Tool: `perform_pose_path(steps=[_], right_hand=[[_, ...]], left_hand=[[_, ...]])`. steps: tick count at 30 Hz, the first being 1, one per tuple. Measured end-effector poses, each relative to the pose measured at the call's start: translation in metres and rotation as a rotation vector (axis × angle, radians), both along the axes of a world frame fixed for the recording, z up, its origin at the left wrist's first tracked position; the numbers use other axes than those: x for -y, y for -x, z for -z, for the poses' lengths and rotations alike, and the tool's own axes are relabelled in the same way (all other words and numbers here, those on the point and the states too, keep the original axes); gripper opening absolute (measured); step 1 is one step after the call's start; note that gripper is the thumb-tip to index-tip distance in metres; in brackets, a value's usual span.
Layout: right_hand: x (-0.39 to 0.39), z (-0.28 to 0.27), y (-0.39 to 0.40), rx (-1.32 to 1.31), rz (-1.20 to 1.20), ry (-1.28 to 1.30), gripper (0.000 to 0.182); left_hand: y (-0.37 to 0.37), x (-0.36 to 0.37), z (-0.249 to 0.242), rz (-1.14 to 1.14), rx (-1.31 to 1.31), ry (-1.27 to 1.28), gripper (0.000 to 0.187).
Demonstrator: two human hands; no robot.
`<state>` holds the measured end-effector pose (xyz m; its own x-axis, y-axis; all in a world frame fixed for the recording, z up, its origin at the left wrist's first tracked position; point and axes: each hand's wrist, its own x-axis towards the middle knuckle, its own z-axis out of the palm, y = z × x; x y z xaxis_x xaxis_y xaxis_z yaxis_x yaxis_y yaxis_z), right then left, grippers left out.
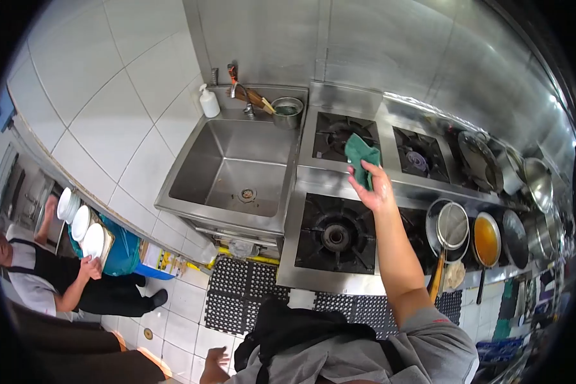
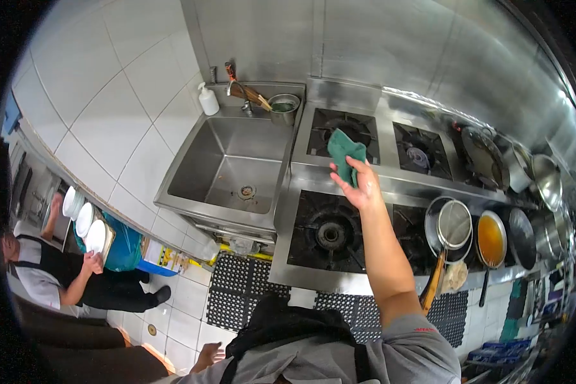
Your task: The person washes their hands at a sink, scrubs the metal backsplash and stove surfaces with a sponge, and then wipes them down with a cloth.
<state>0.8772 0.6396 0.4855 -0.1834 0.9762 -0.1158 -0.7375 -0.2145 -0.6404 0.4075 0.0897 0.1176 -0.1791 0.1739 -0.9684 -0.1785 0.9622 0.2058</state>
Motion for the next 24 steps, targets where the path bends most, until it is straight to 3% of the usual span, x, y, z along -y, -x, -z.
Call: perform_pose_path(steps=[1, 3, 6, 8, 9, 11, 12, 14, 16, 18, 19, 20, 21, 22, 24], right_hand=[[-0.016, -0.010, 0.013, 0.106, -0.012, 0.001, 0.029], [-0.057, -0.021, 0.041, 0.215, -0.032, -0.003, 0.033], [-0.137, -0.023, 0.085, 0.395, -0.045, -0.098, 0.036], [-0.205, -0.009, 0.109, 0.747, -0.032, -0.279, 0.037], [-0.229, -0.011, 0.123, 0.773, -0.044, -0.281, 0.037], [-0.274, -0.011, 0.151, 1.290, -0.003, -0.360, 0.038], [-0.296, -0.006, 0.166, 1.309, -0.021, -0.364, 0.038], [-0.340, 0.012, 0.190, 1.371, -0.014, -0.420, 0.039], [-0.396, 0.045, 0.207, 1.501, -0.009, -0.481, 0.040], [-0.442, 0.085, 0.214, 1.627, 0.001, -0.540, 0.042], [-0.462, 0.103, 0.219, 1.724, 0.057, -0.621, 0.044], [-0.478, 0.113, 0.225, 1.819, 0.117, -0.706, 0.047], [-0.487, 0.114, 0.233, 1.885, 0.013, -0.591, 0.052], [-0.497, 0.125, 0.237, 1.894, 0.011, -0.588, 0.052], [-0.515, 0.148, 0.232, 2.089, -0.301, -0.975, 0.062]], left_hand=[[0.015, 0.021, 0.029, -0.089, 0.023, 0.084, 0.053], [0.015, 0.030, 0.009, -0.342, -0.265, 0.023, 0.038], [0.040, 0.000, 0.030, -0.546, -0.495, 0.144, 0.023], [0.060, -0.043, 0.046, -0.496, -0.427, 0.075, 0.025], [0.060, -0.059, 0.056, -0.446, -0.363, 0.020, 0.030], [0.068, -0.106, 0.091, -0.224, -0.342, -0.182, 0.027], [0.054, -0.141, 0.086, -0.341, -0.436, -0.219, 0.024], [0.041, -0.193, 0.091, -0.293, -0.373, -0.507, 0.019], [0.022, -0.227, 0.080, -0.204, -0.338, -0.591, 0.023], [0.014, -0.234, 0.085, -0.205, -0.193, -0.589, 0.021], [0.014, -0.233, 0.072, -0.082, -0.265, -0.474, 0.025], [0.019, -0.205, 0.117, 0.085, -0.370, -0.510, 0.025], [0.011, -0.209, 0.084, -0.232, -0.228, -0.321, 0.023], [0.014, -0.185, 0.098, -0.276, -0.272, -0.335, 0.018], [0.051, -0.151, 0.109, -0.351, -0.034, -0.201, 0.020]])
